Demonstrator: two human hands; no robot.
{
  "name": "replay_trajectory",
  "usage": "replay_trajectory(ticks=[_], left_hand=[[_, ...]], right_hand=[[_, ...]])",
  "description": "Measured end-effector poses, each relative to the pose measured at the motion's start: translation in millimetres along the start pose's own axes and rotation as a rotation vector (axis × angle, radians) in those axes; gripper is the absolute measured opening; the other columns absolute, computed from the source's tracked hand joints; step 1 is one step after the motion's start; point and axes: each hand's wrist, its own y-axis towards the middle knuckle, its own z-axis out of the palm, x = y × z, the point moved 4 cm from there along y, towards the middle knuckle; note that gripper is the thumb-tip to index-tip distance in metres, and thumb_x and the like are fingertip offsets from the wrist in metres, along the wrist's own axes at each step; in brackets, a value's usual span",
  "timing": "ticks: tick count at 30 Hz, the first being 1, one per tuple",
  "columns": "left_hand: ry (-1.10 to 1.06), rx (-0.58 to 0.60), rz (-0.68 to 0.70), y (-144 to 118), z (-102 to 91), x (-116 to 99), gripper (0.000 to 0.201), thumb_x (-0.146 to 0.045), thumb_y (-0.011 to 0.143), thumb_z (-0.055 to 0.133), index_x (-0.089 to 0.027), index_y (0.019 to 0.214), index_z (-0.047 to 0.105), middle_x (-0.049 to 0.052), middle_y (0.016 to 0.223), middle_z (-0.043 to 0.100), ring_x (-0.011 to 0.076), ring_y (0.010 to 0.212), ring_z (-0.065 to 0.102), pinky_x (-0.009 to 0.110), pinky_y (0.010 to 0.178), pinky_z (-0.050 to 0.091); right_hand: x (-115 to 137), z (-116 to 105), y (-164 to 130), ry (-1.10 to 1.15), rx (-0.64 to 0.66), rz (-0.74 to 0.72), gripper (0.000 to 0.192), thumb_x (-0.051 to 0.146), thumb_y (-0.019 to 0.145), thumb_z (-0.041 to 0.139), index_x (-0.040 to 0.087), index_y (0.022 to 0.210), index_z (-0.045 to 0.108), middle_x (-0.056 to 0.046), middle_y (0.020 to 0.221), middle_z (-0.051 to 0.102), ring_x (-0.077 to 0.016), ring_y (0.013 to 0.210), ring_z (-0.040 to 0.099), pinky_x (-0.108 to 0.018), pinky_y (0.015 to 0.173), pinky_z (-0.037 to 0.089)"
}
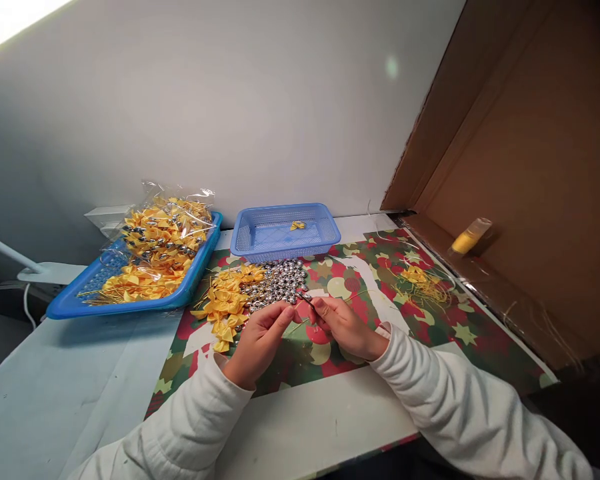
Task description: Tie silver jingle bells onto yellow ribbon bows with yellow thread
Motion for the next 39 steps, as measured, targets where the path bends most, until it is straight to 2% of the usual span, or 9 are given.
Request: replay_trajectory(ticks=[4,7,14,20,23,26,30,34,39], left_hand=[[-0.045,-0.071,-0.01,1.6,-5.9,2.5,0.037,-0.049,0.085,0.052,-0.017,0.067,0.059,-0.005,0.056,0.04,0.0091,0.049,0.032,0.021,0.045,0.029],[-0.134,-0.202,-0.029,3.9,-16.5,7.2,0.04,-0.054,0.083,0.055,-0.017,0.068,0.058,-0.007,0.053,0.034,0.008,0.046,0.028,0.02,0.042,0.025],[-0.309,-0.25,-0.02,7.4,-24.3,15.6,0.039,-0.053,0.082,0.058,-0.017,0.069,0.057,-0.008,0.053,0.03,0.0076,0.048,0.025,0.02,0.045,0.021],[-0.46,-0.27,0.034,8.0,-25.9,3.1,0.034,-0.046,0.08,0.065,-0.017,0.065,0.057,-0.006,0.057,0.037,0.0077,0.05,0.029,0.02,0.048,0.028],[-0.481,-0.258,0.129,1.4,-26.5,-13.1,0.032,-0.044,0.082,0.064,-0.018,0.065,0.059,-0.005,0.056,0.04,0.0095,0.053,0.034,0.022,0.053,0.033],[-0.391,-0.117,0.22,-12.3,-17.8,-29.7,0.036,-0.045,0.087,0.057,-0.019,0.063,0.06,-0.001,0.058,0.048,0.0135,0.06,0.045,0.026,0.062,0.039],[-0.103,0.329,0.219,-30.7,11.5,-37.0,0.045,-0.047,0.092,0.047,-0.018,0.062,0.063,0.001,0.058,0.053,0.014,0.06,0.048,0.027,0.063,0.037],[0.026,0.618,0.077,-37.0,33.2,-27.8,0.052,-0.054,0.092,0.042,-0.016,0.063,0.063,0.001,0.056,0.05,0.0123,0.056,0.045,0.026,0.06,0.035],[-0.079,0.954,-0.124,-42.4,46.6,-26.7,0.055,-0.063,0.085,0.046,-0.016,0.058,0.055,0.0,0.054,0.048,0.0096,0.049,0.038,0.025,0.048,0.027]], right_hand=[[13.9,-13.7,-0.4,-0.21,0.022,-0.031,0.048,0.059,0.094,0.034,0.016,0.087,0.054,0.005,0.062,0.036,-0.0084,0.054,0.032,-0.022,0.052,0.026],[17.6,-17.2,-2.1,-0.442,0.151,-0.034,0.035,0.051,0.092,0.048,0.017,0.086,0.052,0.005,0.065,0.044,-0.0086,0.056,0.038,-0.021,0.053,0.029],[-4.3,20.7,-11.5,-0.894,0.385,-0.217,0.027,0.043,0.082,0.068,0.019,0.089,0.059,-0.001,0.082,0.065,-0.0142,0.072,0.056,-0.023,0.06,0.035],[-8.7,29.3,-9.9,-0.982,0.37,-0.373,0.026,0.041,0.084,0.065,0.017,0.093,0.063,-0.006,0.098,0.063,-0.0199,0.091,0.054,-0.03,0.077,0.042],[-6.2,28.5,-8.1,-0.775,0.263,-0.325,0.026,0.041,0.081,0.069,0.017,0.09,0.065,-0.007,0.099,0.062,-0.0224,0.097,0.051,-0.038,0.089,0.039],[-4.9,29.8,-4.0,-0.119,0.21,-0.106,0.034,0.049,0.086,0.06,0.017,0.095,0.063,-0.007,0.097,0.06,-0.0195,0.094,0.054,-0.036,0.087,0.043],[2.5,13.9,5.5,0.769,0.113,0.219,0.031,0.045,0.095,0.043,0.017,0.092,0.056,0.001,0.071,0.052,-0.0095,0.062,0.052,-0.024,0.065,0.048],[23.8,-50.4,13.2,0.849,-0.181,0.135,0.025,0.024,0.1,0.037,0.019,0.076,0.042,0.01,0.053,0.023,-0.0059,0.039,0.018,-0.013,0.038,0.023],[42.8,-119.4,7.8,0.752,-0.358,0.002,0.032,0.03,0.101,0.031,0.021,0.07,0.031,0.009,0.054,0.012,-0.0096,0.042,0.006,-0.015,0.035,0.016]])
